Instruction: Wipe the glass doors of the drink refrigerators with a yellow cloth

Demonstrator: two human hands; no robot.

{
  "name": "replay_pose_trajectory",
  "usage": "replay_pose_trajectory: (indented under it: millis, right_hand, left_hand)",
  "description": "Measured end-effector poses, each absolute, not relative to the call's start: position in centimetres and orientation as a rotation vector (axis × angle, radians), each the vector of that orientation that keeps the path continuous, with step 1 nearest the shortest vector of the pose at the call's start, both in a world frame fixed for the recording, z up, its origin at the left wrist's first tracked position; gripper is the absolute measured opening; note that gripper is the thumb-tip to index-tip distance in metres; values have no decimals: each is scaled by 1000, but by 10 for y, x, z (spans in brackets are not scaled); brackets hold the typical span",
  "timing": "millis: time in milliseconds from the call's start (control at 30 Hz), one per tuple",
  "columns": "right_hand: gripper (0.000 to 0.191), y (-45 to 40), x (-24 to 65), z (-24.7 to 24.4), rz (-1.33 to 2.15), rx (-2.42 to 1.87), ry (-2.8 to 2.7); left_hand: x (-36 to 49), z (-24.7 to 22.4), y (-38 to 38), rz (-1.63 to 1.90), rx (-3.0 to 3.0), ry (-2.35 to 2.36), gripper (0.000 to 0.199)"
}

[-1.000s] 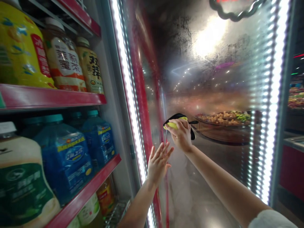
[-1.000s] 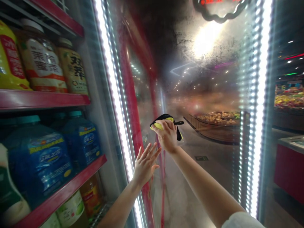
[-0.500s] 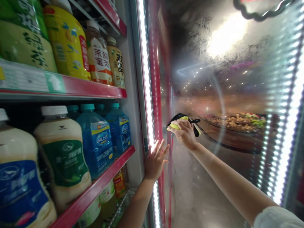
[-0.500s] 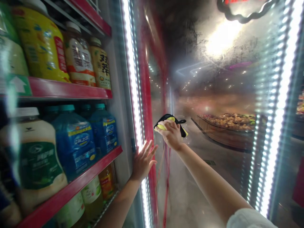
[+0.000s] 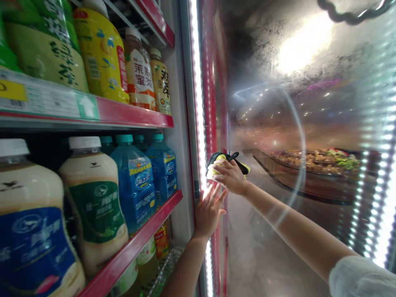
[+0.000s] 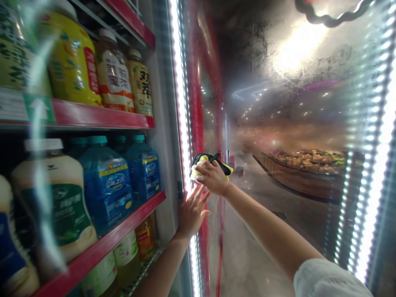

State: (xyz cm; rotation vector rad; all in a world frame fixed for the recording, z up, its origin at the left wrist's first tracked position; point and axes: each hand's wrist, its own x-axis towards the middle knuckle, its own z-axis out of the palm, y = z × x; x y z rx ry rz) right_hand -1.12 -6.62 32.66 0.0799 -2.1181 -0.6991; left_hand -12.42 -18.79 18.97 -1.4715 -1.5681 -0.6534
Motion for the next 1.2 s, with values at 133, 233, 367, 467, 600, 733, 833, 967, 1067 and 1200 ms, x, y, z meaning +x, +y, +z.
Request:
replay_pose_trajectory:
  millis: [133,233,367,467,600,733,833,967,1067,1200]
  right_hand:
    - [25,-68,-15,341,-639,-97,-1962]
    - [24,-69,-16,332,-667,-32,-1902]
    - [20,-68,-20,322,-744,92,-1818]
    - [19,-70,-24,337,-707,2,-1711]
    - [21,-73,-22,343,-623,-113,-1622]
    - [24,-74,-21,324,-659,-73,-1616]
    - [19,-73,-26,338,-774,17,-1602]
    - [23,-67,-19,365,-714,-129,-1570]
    - [33,-59,-2,347,-593,-265,-1539]
    - [41,-55,14,311,-639,-246,-1592]
  left_hand:
    - [-122,191,-190,-643,-1475,-1571,93]
    - [-122,190,-190,-638,-1477,-1577,91]
    - [-121,189,-189,-631,-1474,-1583,89]
    - [-121,189,-190,-616,-1479,-1576,93]
    - [-122,189,-191,-602,-1479,-1570,95]
    - [-124,187,-190,-608,-1473,-1559,94]
    - [-124,187,-190,-612,-1470,-1552,97]
    - [-124,190,-193,-619,-1469,-1541,98]
    - [-125,189,-193,-620,-1458,-1533,97]
    - [-125,190,-191,-612,-1450,-1533,99]
